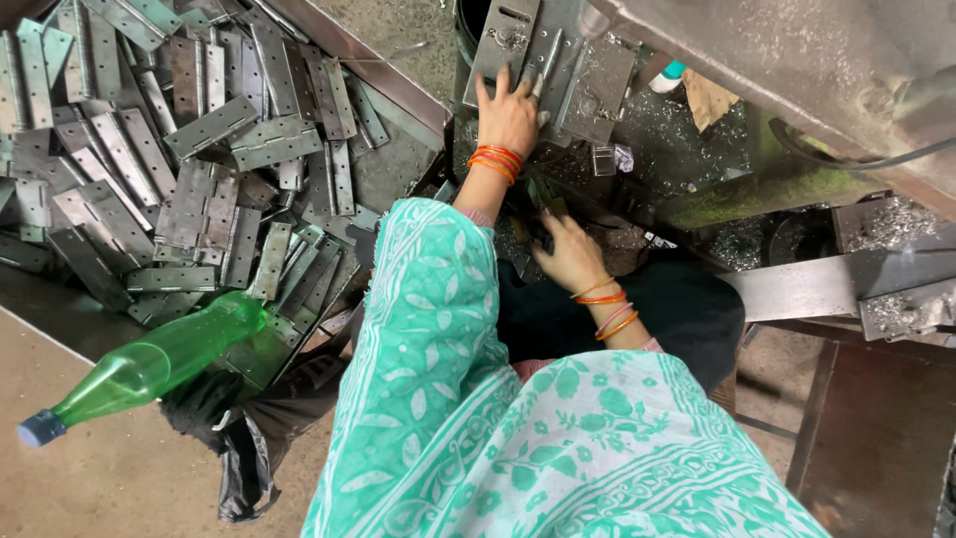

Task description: The person operates a manual press machine to process metal brackets. They pick up brackets from a bin, place them into the press, activate the lever, and return the processed pieces to the bin.

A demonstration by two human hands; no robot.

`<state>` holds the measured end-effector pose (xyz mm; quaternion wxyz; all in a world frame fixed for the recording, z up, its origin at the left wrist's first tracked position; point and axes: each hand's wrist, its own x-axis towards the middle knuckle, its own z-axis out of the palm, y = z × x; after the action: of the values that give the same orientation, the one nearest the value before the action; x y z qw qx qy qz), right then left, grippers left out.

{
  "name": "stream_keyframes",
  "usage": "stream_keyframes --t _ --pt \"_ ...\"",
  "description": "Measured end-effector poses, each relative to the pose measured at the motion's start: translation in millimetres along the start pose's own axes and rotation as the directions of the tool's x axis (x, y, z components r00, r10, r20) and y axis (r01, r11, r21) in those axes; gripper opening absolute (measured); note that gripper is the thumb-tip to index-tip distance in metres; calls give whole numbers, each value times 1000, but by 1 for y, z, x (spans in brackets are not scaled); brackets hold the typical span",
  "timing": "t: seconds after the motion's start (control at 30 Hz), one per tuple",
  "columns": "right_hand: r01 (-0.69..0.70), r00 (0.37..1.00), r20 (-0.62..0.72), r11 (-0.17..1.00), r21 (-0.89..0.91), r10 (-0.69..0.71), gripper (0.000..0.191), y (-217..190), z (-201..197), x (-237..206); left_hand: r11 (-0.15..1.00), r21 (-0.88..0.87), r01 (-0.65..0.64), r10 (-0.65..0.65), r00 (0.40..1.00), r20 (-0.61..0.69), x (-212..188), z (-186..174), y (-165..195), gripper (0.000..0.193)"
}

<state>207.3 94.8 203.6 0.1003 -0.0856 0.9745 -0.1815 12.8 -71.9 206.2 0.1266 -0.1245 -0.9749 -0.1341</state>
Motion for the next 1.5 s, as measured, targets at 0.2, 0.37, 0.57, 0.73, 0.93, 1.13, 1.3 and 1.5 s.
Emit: stream_keyframes --t 0.2,0.37,0.57,0.73,0.93,1.13,1.3,1.5 --pt "-4 993 -117 996 92 15 60 0 55 -25 1000 -11 -7 8 1000 13 9 -1 1 41" --pt "-41 999 -30 995 95 44 62 7 50 -22 998 37 -52 56 991 -124 1 5 -2 38" --pt "11 1000 9 999 37 -11 56 9 -9 7 1000 -21 -17 15 995 -99 16 13 9 35" --pt "-9 1000 19 996 -84 11 62 9 6 13 998 -65 6 -11 997 -82 39 10 13 30" --pt "36 992 -127 993 114 -22 60 10 60 -17 999 -25 -42 39 992 -120 33 10 10 34" --pt "-2 999 -53 999 49 4 64 3 35 -14 999 9 -32 32 999 -36 6 8 14 45" --pt "20 1000 17 1000 0 -20 56 -7 -20 2 999 32 9 -8 999 -33 15 7 14 47" --pt "4 1000 -11 998 -66 -5 60 -9 -7 13 999 11 44 -44 999 -19 39 3 8 42"
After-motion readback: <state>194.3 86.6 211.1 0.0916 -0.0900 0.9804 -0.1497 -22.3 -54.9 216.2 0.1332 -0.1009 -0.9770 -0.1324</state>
